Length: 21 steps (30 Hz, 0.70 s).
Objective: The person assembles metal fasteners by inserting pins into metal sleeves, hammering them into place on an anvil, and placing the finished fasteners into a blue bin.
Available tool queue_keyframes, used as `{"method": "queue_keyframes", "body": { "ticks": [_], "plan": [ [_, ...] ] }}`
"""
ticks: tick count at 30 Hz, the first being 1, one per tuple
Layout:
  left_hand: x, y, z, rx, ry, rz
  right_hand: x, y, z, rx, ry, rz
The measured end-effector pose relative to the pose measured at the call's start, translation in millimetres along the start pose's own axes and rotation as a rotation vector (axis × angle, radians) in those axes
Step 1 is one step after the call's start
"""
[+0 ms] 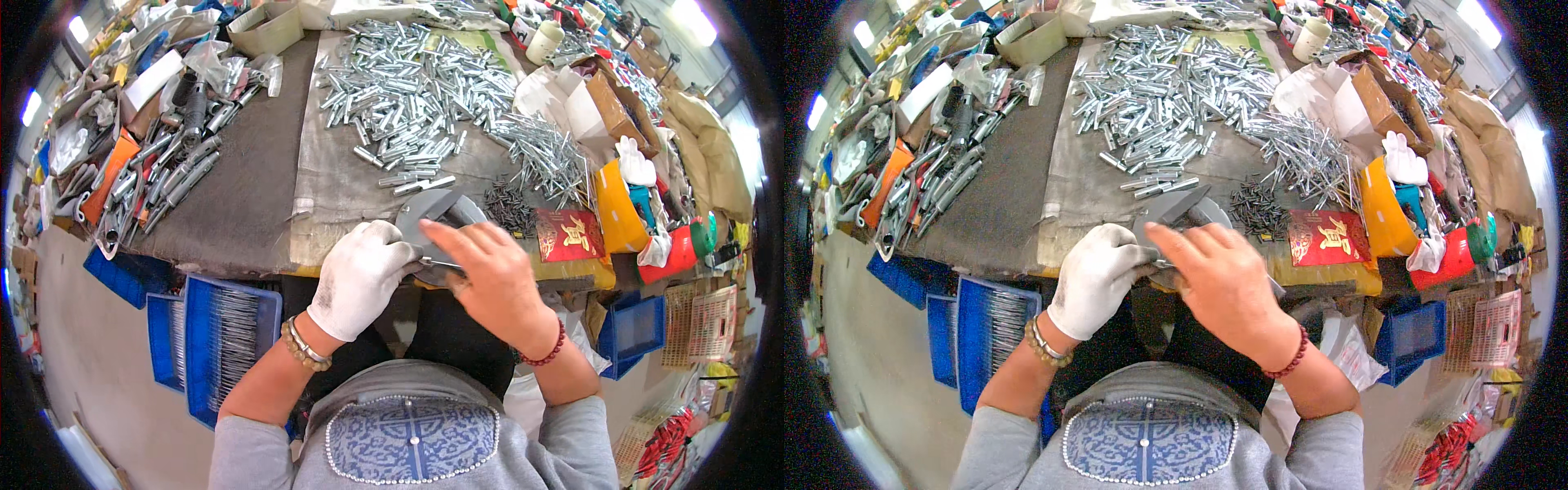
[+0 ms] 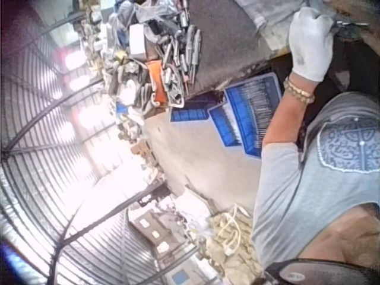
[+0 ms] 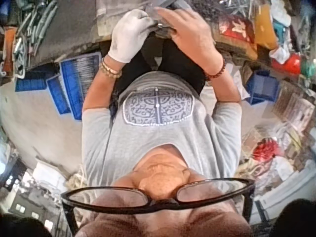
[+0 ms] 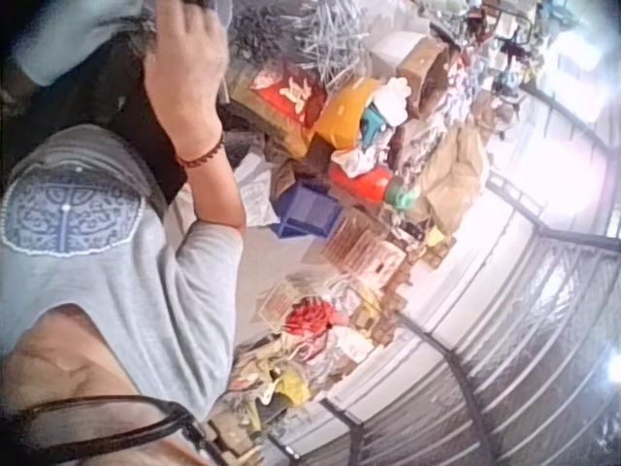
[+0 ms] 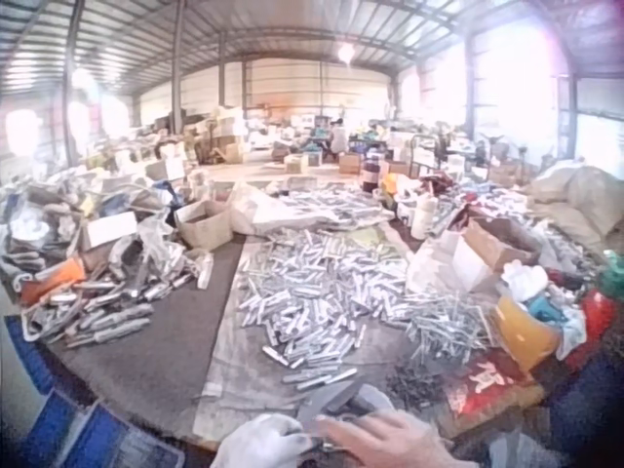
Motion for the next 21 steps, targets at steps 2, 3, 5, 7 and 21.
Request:
{"method": "queue_keyframes", "body": {
  "ticks": [2, 3, 5, 7, 21],
  "plan": [
    [0, 4, 2, -0.013, -0.002, 0.021, -4, 15, 14, -0.160, -0.043, 0.049],
    [0, 3, 2, -0.016, -0.006, 0.018, -7, 20, 19, -0.233, -0.083, 0.028],
    [-1, 3, 0, -0.020, 0.003, 0.028, -12, 23, 26, -0.307, -0.127, 0.009],
    [1, 2, 0, -0.038, -0.002, 0.017, -21, 14, 38, -0.370, -0.134, -0.058],
    [0, -1, -6, -0.025, 0.001, -0.023, -60, 34, 2, -0.082, -0.019, 0.121]
  ]
}}
Point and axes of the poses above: each hand's wrist, its own x-axis towards the middle knuckle, its own y-axis out of the back of the hand, z = x × y, the point moved 9 cm from there along x, towards the middle knuckle, and after that the axes turned 6 degrees about z, right-handed, at the moved point
